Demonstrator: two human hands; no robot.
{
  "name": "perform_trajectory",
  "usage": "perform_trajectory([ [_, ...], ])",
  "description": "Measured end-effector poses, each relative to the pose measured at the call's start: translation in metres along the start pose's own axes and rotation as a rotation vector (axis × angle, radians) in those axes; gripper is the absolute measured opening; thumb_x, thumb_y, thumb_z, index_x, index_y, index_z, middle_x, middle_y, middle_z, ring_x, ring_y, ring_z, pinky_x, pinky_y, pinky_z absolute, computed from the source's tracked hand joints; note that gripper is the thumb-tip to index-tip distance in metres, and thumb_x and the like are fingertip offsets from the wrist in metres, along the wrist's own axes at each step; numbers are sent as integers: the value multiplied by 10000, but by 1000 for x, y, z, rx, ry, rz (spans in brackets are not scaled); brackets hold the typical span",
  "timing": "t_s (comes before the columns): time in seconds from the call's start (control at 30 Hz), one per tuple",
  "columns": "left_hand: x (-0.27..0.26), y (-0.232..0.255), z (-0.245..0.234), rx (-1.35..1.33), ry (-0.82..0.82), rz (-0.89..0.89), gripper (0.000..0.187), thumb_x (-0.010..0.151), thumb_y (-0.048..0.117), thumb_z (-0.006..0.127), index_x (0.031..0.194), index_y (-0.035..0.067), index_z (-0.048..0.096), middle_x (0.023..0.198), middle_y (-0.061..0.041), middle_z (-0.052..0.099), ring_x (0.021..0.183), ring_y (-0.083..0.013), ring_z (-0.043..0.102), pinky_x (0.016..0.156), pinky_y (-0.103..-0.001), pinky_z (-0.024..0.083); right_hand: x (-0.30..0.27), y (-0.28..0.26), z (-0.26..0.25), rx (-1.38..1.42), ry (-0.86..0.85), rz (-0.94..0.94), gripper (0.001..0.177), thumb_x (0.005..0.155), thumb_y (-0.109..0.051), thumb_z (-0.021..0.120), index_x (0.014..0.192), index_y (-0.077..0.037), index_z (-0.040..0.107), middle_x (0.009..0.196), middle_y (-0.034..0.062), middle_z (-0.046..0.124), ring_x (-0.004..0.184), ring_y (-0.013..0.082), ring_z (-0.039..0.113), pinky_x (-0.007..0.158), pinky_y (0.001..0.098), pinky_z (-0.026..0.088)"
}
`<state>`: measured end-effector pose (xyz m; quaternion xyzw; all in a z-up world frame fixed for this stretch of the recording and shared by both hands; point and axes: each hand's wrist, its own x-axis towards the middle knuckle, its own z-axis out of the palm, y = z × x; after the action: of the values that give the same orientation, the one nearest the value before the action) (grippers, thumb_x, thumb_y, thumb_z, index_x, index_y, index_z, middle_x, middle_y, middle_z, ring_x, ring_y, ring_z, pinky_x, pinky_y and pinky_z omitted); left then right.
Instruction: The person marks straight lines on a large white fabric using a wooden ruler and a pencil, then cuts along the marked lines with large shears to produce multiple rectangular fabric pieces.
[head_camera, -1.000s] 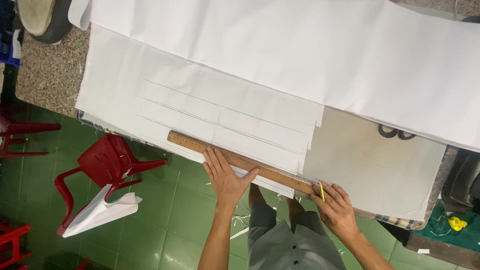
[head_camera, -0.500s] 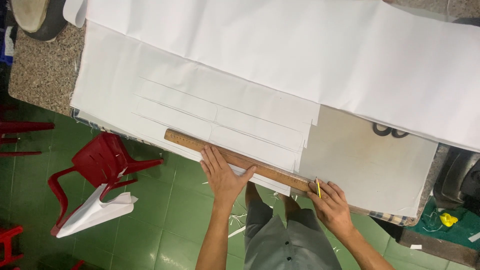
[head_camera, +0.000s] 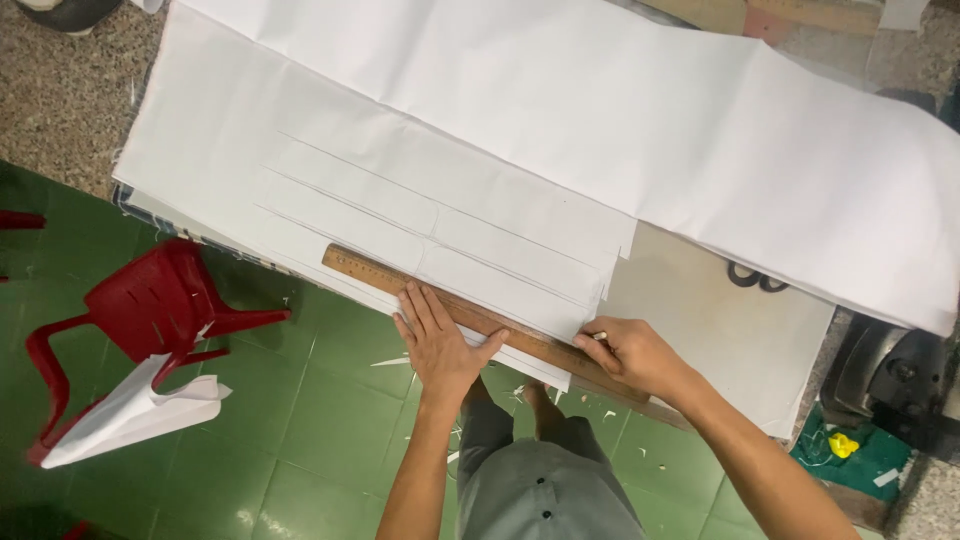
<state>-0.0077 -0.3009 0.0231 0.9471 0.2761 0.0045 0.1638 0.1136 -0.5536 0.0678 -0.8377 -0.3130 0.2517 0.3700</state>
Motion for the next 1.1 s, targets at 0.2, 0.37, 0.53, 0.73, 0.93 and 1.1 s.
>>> perform_trajectory([
  [0.2,3,0,-9,-20,-100,-46,1455,592,703,849,1578,-115,159,1680,-317,82,1565,-471,63,1249,-630,26,22,6,1,-159,-206,2,229,986,-278,660,978,-59,726,751,130,777,697,242,766,676,347,626],
  [0.37,6,-2,-14,-62,-156,-75,1461,584,721,850,1567,-121,171,1673,-332,68,1558,-489,46,1246,-630,3,47,-11,3,-256,-351,-45,224,990,-232,638,879,-45,692,657,136,734,605,242,721,615,344,600],
  [0.53,10,-4,-16,-180,-233,-107,1447,598,692,848,1572,-122,155,1676,-329,43,1559,-485,-4,1236,-643,-61,135,-59,46,-282,-460,-255,321,989,-210,617,710,-58,569,498,117,583,479,266,619,515,358,533],
  [0.73,5,-6,-1,-81,-96,-85,1480,544,754,817,1585,-84,181,1677,-285,109,1566,-450,57,1252,-614,0,230,-112,102,-149,-387,-497,265,1059,-257,554,913,-57,647,636,127,637,636,321,696,592,399,561],
  [0.93,5,-5,-17,-39,-9,18,1449,534,738,843,1540,-109,235,1642,-335,183,1548,-485,138,1253,-633,47,96,-67,26,46,-205,-342,157,1009,-197,633,1054,-96,745,759,124,723,759,324,751,670,415,610],
  [1.1,8,8,-34,0,-278,-96,1437,679,828,748,1586,-104,137,1679,-330,68,1567,-474,46,1253,-610,-26,-60,15,-54,0,119,251,192,957,-200,661,1071,-171,813,876,34,858,787,220,806,745,326,637],
])
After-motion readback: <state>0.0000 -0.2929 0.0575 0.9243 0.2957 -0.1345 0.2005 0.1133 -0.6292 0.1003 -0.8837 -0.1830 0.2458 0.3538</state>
